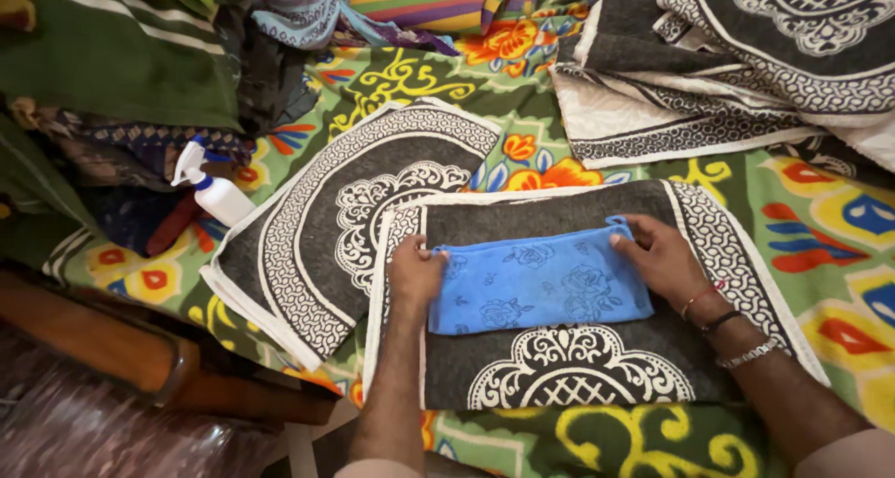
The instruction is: The person wipes a black and white patterned cloth with a blue cloth, folding and unfolding it to clean different sections. They then pick up a second similar cloth and repeat the wiping process on its surface.
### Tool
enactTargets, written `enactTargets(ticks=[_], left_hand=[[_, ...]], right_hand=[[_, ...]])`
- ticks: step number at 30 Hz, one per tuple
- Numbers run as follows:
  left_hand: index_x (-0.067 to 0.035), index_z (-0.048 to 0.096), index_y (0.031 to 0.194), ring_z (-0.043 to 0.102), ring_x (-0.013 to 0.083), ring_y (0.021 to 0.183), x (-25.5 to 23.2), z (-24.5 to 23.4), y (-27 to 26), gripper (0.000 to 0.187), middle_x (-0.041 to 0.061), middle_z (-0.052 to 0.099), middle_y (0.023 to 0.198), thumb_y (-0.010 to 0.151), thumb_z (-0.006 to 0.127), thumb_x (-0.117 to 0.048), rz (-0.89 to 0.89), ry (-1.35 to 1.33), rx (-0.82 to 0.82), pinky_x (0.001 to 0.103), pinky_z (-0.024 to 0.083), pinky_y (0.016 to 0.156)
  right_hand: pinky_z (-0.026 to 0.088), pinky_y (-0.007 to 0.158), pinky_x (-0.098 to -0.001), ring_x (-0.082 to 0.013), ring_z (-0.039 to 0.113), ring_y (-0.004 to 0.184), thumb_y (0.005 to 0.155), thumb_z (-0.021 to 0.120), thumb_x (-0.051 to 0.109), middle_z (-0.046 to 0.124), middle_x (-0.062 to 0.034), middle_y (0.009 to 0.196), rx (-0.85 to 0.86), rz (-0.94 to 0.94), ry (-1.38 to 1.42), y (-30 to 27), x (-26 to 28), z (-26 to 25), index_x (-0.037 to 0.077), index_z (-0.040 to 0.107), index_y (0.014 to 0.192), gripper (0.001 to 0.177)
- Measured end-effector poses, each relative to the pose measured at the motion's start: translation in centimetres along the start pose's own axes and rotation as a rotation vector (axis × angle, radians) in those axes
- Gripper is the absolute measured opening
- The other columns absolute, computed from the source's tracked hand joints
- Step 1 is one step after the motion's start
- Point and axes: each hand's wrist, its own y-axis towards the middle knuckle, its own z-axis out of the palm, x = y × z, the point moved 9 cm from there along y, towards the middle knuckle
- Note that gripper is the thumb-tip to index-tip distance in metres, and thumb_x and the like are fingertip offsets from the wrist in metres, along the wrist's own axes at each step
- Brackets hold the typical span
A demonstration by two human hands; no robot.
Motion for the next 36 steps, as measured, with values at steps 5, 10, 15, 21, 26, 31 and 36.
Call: enactTargets(ticks=[5, 10, 15, 21, 26, 31, 36], left_hand=[[-0.003, 0.074, 0.114, 0.072, 0.0156, 0.081, -5.0, -3.3, 0.0, 0.026, 0.009, 0.077, 0.091, 0.088, 0.074, -0.009, 0.291, -0.058, -0.049, 0.031, 0.056, 0.076], [-0.002, 0.067, 0.111, 0.064, 0.0124, 0.082, -9.4, -6.6, -3.7, 0.016, 0.006, 0.070, 0.096, 0.096, 0.064, 0.001, 0.392, -0.446, 0.000, 0.028, 0.054, 0.072], [0.003, 0.067, 0.104, 0.067, 0.0095, 0.088, -5.6, -6.5, -5.8, 0.008, 0.006, 0.072, 0.097, 0.097, 0.064, 0.003, 0.346, -0.531, 0.063, 0.024, 0.057, 0.083], [0.003, 0.074, 0.093, 0.073, 0.0133, 0.080, 2.5, -4.7, -8.1, 0.015, 0.010, 0.079, 0.088, 0.089, 0.060, 0.006, 0.137, -0.299, 0.104, 0.028, 0.060, 0.075], [0.000, 0.070, 0.100, 0.074, 0.0312, 0.078, 1.7, -5.0, -8.3, 0.029, 0.019, 0.075, 0.086, 0.090, 0.069, -0.027, 0.011, 0.072, -0.042, 0.040, 0.057, 0.074], [-0.001, 0.073, 0.094, 0.072, 0.0425, 0.089, 1.2, -1.6, -7.1, 0.045, 0.026, 0.073, 0.091, 0.086, 0.075, -0.045, 0.030, 0.414, 0.021, 0.050, 0.056, 0.083], [-0.003, 0.068, 0.100, 0.071, 0.0421, 0.088, 0.8, -1.9, -8.4, 0.039, 0.024, 0.073, 0.088, 0.088, 0.074, -0.040, -0.081, 0.322, 0.017, 0.050, 0.054, 0.081]], right_hand=[[0.052, 0.077, -0.0250, -0.0093, 0.063, 0.086, 0.099, 0.069, 0.015, 0.073, -0.0045, 0.098, -0.077, -0.120, -0.070, 1.2, 3.8, -2.9, 0.001, 0.070, 0.117, 0.023], [0.053, 0.084, -0.0257, -0.0078, 0.065, 0.094, 0.099, 0.071, 0.012, 0.071, -0.0002, 0.106, -0.191, -0.316, 0.097, -2.1, 12.4, -6.5, 0.003, 0.064, 0.120, 0.024], [0.055, 0.085, -0.0334, -0.0226, 0.071, 0.095, 0.078, 0.075, 0.006, 0.073, -0.0076, 0.103, -0.034, -0.510, -0.567, -8.2, 15.6, -4.1, 0.006, 0.074, 0.104, 0.027], [0.053, 0.099, -0.0369, -0.0243, 0.065, 0.112, 0.065, 0.069, -0.003, 0.076, 0.0007, 0.113, 0.474, -0.490, -0.927, -10.3, 6.9, 1.1, 0.016, 0.080, 0.097, 0.039], [0.051, 0.103, -0.0402, -0.0291, 0.063, 0.120, 0.071, 0.063, 0.001, 0.072, -0.0078, 0.118, 0.166, -0.642, -0.814, -11.4, 11.5, 0.6, 0.008, 0.072, 0.104, 0.035], [0.041, 0.110, -0.0495, -0.0442, 0.047, 0.136, 0.089, 0.069, 0.039, 0.050, -0.0244, 0.146, 0.131, -0.729, -0.698, -12.6, 16.3, 8.6, 0.001, 0.057, 0.136, 0.061], [0.016, 0.114, -0.0575, -0.0480, 0.027, 0.149, 0.092, 0.055, 0.058, 0.031, -0.0208, 0.161, 0.385, -0.464, -1.063, -11.2, 12.3, 15.1, 0.008, 0.040, 0.152, 0.080]])
